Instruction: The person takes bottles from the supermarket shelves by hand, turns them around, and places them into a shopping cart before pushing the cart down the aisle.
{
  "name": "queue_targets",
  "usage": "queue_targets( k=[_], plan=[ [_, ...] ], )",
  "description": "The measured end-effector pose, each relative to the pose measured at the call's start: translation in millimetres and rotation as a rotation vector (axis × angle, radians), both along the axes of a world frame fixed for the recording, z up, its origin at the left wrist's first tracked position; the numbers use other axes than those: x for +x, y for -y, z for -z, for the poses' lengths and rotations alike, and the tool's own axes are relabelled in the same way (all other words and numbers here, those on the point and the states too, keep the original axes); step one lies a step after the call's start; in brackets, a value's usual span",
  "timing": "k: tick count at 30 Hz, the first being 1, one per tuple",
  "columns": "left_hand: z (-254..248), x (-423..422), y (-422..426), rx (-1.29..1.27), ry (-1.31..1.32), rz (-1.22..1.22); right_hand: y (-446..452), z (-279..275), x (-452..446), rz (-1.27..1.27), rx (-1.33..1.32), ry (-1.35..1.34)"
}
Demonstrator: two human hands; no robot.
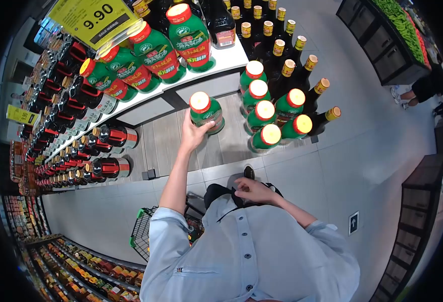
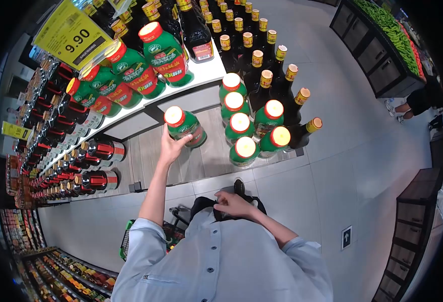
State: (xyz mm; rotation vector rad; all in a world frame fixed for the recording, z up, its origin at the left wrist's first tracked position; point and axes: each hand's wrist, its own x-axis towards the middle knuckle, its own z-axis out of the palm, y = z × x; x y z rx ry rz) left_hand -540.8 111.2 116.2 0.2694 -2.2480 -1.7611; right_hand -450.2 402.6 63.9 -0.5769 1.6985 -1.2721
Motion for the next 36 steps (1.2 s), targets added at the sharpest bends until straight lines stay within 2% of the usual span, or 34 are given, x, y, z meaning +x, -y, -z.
queue_targets(
  k=[6, 11, 15, 17, 18, 19, 21, 22, 25, 27, 32, 36],
  plan=[
    [23.2, -41.8, -3.7, 0.023, 0.045, 0.082, 3.2, 13.9, -0.9, 0.117, -0.047, 0.010],
    [43.1, -55.5, 3.6, 0.127, -0.042, 0.132, 20.9, 14.8, 5.9, 0.210, -0.085, 0.013],
    [53.1, -54.2, 11.8, 0.100, -0.056, 0.163, 38.9, 6.8, 16.7, 0.262, 0.009, -0.033],
    [80.1, -46.3, 17.0, -0.280, -0.083, 0.073, 48.3, 9.2, 24.3, 0.330, 0.028, -0.010],
    [84.0, -40.7, 15.2, -0.131, 0.051, 0.093, 52.3, 5.9, 26.6, 0.345, 0.030, -0.014],
    [87.5, -41.3, 15.6, -0.129, 0.048, 0.112, 55.4, 1.2, 29.7, 0.375, 0.049, -0.030],
    [94.4, -37.5, 13.0, -0.221, 0.069, 0.083, 60.3, 3.9, 41.0, 0.429, 0.078, -0.031],
    [99.8, -40.2, 14.5, -0.284, -0.010, 0.102, 62.0, 11.0, 46.7, 0.495, 0.042, 0.008],
    [111.1, -50.5, 12.0, -0.236, -0.054, 0.087, 64.6, 15.3, 64.0, 0.625, 0.062, 0.003],
    [117.0, -61.5, 14.8, -0.391, -0.059, 0.080, 68.4, 20.8, 75.5, 0.714, 0.032, 0.002],
    [119.7, -74.6, 16.7, -0.302, -0.102, 0.148, 76.9, 16.8, 90.9, 0.778, 0.103, 0.107],
    [116.8, -78.1, 14.0, -0.235, -0.123, 0.167, 85.3, 17.5, 91.9, 0.837, 0.115, 0.011]
  ],
)
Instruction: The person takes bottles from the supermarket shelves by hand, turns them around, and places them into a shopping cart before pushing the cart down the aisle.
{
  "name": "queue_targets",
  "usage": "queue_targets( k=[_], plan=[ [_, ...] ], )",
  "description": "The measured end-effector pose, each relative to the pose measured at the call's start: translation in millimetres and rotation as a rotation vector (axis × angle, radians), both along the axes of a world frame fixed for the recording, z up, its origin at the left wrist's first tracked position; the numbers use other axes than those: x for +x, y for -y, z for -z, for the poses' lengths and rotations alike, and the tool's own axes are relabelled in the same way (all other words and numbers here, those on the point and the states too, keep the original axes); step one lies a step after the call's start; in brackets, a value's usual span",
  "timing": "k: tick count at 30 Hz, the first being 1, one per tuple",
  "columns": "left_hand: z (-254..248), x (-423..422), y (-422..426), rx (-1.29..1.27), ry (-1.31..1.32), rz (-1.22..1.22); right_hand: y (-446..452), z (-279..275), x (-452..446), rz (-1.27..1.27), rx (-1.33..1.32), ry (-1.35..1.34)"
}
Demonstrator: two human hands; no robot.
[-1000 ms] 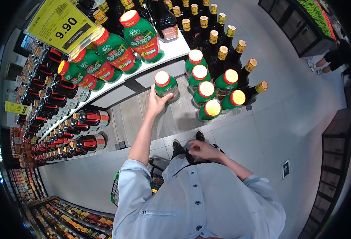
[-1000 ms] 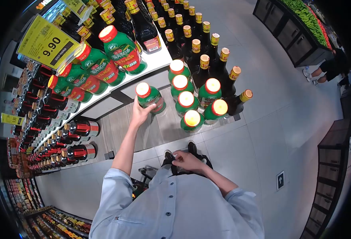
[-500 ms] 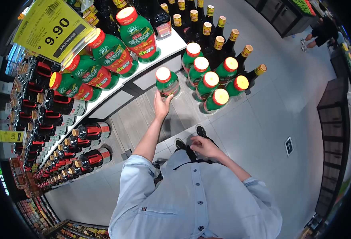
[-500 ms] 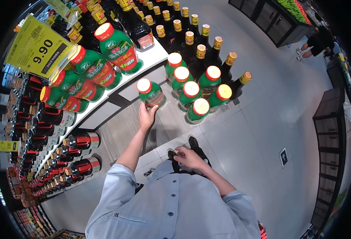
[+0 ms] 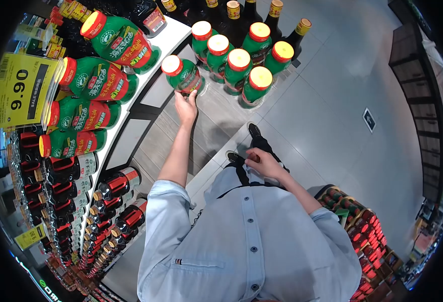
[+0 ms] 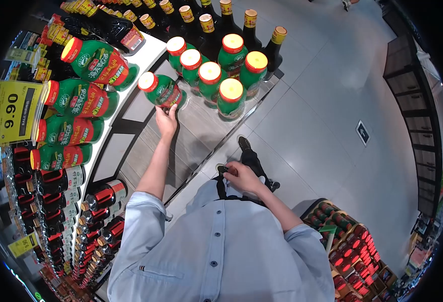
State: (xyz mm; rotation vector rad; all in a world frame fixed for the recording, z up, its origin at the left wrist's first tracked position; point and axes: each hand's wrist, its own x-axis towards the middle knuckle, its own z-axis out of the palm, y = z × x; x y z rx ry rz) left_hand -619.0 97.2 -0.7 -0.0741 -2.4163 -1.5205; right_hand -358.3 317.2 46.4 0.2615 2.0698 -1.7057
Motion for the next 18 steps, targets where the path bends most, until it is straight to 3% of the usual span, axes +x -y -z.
queue_targets(
  k=[18],
  plan=[
    [1.7, -16.0, -5.7, -0.191, 0.008, -0.068, 0.9, -6.5, 11.9, 0.023, 0.100, -0.008]
  ],
)
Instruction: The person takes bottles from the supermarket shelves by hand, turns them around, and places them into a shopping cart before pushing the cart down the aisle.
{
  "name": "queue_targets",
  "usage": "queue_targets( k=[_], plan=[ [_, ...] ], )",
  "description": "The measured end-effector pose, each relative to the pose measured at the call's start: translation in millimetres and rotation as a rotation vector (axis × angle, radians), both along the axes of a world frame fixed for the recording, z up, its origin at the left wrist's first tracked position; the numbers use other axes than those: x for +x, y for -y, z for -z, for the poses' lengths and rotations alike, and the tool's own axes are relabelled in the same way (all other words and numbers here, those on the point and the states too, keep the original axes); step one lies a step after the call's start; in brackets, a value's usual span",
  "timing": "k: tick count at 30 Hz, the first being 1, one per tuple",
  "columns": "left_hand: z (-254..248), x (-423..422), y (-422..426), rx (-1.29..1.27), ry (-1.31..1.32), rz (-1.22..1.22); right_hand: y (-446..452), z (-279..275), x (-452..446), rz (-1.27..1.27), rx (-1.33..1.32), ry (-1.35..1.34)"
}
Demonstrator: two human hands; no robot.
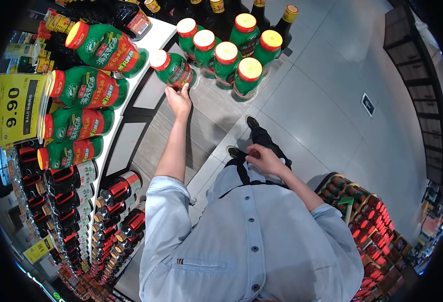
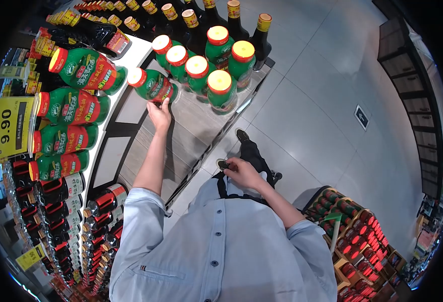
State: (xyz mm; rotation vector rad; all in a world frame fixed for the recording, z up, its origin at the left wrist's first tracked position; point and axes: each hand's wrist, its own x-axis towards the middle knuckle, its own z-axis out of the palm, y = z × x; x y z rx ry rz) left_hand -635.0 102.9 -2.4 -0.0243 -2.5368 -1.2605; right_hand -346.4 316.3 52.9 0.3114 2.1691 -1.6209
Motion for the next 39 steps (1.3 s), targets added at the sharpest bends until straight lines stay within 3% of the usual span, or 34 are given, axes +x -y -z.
queue_targets(
  k=[20, 29, 31, 35, 36, 37, 39],
  plan=[
    [-1.8, -2.3, -1.4, -0.004, 0.043, -0.007, -9.5, -2.4, 3.0, -0.027, 0.031, 0.024],
    [1.7, 6.0, 0.3, 0.023, 0.072, 0.011, -19.6, 6.9, -15.8, -0.174, 0.009, 0.057],
    [-11.0, 33.6, -8.3, 0.004, 0.136, -0.096, -22.4, 12.0, -28.6, -0.240, -0.024, 0.087],
    [-44.0, 141.1, -24.2, 0.326, 0.197, -0.147, -26.7, 27.1, -59.2, -0.465, -0.155, 0.118],
    [-37.4, 178.3, -25.2, 0.288, 0.230, -0.212, -25.4, 29.1, -65.0, -0.511, -0.160, 0.090],
    [-36.4, 215.4, -32.6, 0.332, 0.132, -0.259, -24.4, 31.4, -70.3, -0.559, -0.168, 0.066],
    [-26.5, 289.2, -37.1, 0.321, 0.410, -0.419, -22.5, 34.9, -84.1, -0.682, -0.145, 0.042]
  ],
)
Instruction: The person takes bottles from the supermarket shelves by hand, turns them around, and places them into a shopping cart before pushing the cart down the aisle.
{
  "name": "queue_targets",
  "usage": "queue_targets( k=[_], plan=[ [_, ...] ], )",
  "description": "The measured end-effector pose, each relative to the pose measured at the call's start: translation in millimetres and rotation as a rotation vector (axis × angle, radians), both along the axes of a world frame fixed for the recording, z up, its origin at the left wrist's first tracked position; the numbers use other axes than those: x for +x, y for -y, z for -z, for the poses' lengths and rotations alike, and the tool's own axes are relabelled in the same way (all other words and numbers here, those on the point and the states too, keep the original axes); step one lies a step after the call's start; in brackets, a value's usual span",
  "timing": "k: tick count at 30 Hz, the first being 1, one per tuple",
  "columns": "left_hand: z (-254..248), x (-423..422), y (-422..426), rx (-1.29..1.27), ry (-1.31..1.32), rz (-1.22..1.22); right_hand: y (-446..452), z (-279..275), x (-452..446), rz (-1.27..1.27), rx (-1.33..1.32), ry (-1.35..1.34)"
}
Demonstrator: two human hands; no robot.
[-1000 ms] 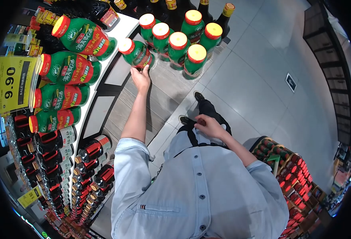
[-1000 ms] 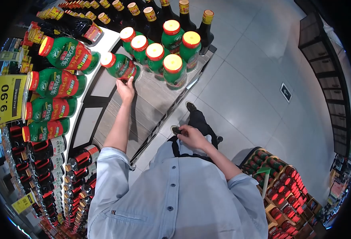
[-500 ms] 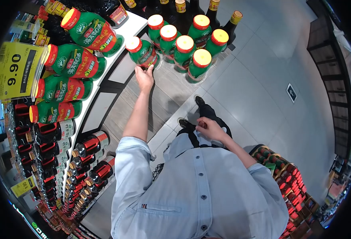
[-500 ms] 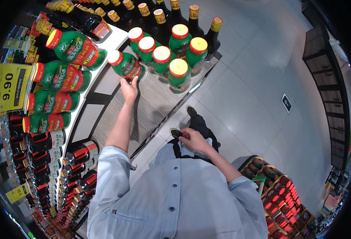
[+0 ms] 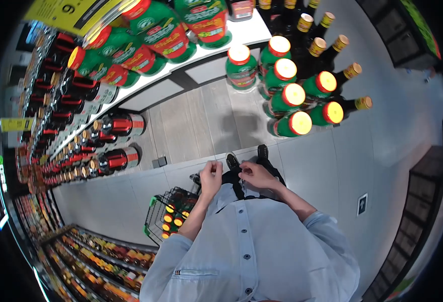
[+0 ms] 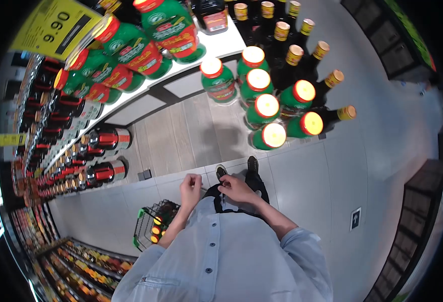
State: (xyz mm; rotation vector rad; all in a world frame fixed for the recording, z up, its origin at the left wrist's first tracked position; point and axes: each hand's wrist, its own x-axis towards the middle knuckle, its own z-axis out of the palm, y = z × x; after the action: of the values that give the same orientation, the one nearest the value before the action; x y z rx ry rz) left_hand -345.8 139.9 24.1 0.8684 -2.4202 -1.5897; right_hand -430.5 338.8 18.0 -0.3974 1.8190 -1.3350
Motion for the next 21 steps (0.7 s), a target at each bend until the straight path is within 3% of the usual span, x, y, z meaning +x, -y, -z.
queue_targets(
  k=[4, 8, 11, 13, 16, 20, 21],
  plan=[
    [5.9, 114.3, -19.2, -0.163, 0.455, -0.014, 10.5, 10.4, -15.4, -0.216, -0.047, 0.031],
    [8.3, 167.4, -61.9, -0.075, 0.593, -0.271, 27.6, 26.6, -19.4, -0.444, -0.006, 0.056],
    [30.2, 189.6, -97.4, -0.076, 0.490, -0.439, 37.9, 31.7, -16.1, -0.609, -0.013, 0.042],
    [33.6, 190.0, -120.6, 0.039, 0.211, -0.822, 52.8, 24.2, -11.1, -0.771, 0.043, -0.007],
    [27.6, 204.9, -114.6, 0.089, 0.145, -1.084, 68.6, 21.5, -4.8, -0.889, 0.125, -0.123],
    [64.0, 265.8, -84.0, -0.031, 0.203, -1.438, 80.0, 28.0, 1.8, -0.872, 0.078, -0.165],
    [100.3, 294.1, -78.8, -0.018, 0.215, -1.506, 80.7, 32.5, 3.2, -0.838, 0.095, -0.176]
  ],
)
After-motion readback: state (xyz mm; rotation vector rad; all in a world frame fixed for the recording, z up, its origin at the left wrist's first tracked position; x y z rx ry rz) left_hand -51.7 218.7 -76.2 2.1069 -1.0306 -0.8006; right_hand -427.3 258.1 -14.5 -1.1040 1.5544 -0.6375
